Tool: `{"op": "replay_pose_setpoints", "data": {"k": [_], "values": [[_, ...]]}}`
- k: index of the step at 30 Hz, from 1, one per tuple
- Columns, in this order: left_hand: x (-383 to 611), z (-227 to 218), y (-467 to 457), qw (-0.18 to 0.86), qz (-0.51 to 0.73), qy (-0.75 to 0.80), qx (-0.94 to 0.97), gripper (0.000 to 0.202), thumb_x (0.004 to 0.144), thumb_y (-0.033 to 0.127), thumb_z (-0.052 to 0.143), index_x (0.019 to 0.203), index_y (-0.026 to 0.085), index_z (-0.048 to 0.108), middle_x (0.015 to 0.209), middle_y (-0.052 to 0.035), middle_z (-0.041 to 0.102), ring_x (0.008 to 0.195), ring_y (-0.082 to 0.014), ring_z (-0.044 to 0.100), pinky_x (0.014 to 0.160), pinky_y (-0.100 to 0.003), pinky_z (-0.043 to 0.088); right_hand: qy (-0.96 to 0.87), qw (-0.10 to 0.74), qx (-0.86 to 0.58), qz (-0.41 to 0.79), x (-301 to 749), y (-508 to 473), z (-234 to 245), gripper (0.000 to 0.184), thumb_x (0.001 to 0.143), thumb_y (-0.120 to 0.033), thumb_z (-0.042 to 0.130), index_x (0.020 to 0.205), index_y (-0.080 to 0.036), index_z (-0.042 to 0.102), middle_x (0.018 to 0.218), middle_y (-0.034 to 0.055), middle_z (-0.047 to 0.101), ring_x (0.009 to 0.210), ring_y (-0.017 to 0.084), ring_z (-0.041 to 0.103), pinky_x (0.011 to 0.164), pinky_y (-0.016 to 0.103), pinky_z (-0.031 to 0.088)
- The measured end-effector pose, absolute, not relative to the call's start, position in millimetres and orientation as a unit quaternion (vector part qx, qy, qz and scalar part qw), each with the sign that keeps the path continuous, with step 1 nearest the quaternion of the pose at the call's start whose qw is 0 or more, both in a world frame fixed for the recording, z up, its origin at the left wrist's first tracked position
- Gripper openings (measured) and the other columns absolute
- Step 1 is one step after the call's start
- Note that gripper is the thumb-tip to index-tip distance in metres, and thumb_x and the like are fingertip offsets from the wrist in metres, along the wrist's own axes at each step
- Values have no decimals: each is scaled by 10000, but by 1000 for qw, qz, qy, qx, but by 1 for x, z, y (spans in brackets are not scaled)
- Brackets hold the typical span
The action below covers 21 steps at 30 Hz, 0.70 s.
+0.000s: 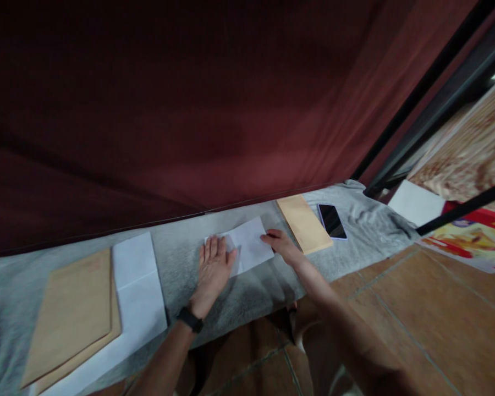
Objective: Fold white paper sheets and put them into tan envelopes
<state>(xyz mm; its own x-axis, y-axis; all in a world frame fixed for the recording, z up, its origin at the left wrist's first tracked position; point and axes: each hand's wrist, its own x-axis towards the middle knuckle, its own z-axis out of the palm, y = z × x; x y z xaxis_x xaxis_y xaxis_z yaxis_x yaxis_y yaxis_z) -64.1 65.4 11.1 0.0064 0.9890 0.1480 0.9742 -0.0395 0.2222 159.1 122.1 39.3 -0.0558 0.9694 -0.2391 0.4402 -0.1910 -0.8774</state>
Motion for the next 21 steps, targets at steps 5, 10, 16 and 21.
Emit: {"op": "replay_pose_setpoints", "data": {"k": [5,10,16,21], "values": [[-29,39,59,117,265,597,748,831,954,517,575,1629,198,212,1689,-179,248,1569,-322,222,1245,-594,230,-419,482,-533,555,159,125,67,290,704,-473,713,776,-218,599,658,-40,604,627,143,571,571,228,438],[-8,56,56,213,364,594,685,754,925,305,617,1599,169,310,1639,-171,373,1500,-326,387,1213,-512,360,-403,508,-418,636,144,112,88,334,696,-482,754,836,-208,625,724,-22,643,662,145,591,633,239,491],[-13,77,70,432,606,563,360,482,1011,426,524,1429,188,552,1402,-113,656,1347,-254,585,1117,-388,494,-440,502,-408,623,139,109,83,428,895,-539,529,1109,-195,664,1114,68,712,962,174,654,810,262,523],[-15,74,70,540,677,459,197,389,1042,370,481,1405,239,535,1381,-78,672,1276,-193,638,1025,-352,567,-380,401,-554,623,140,112,57,387,972,-479,458,1170,-179,601,1082,85,709,918,174,662,758,262,516]]}}
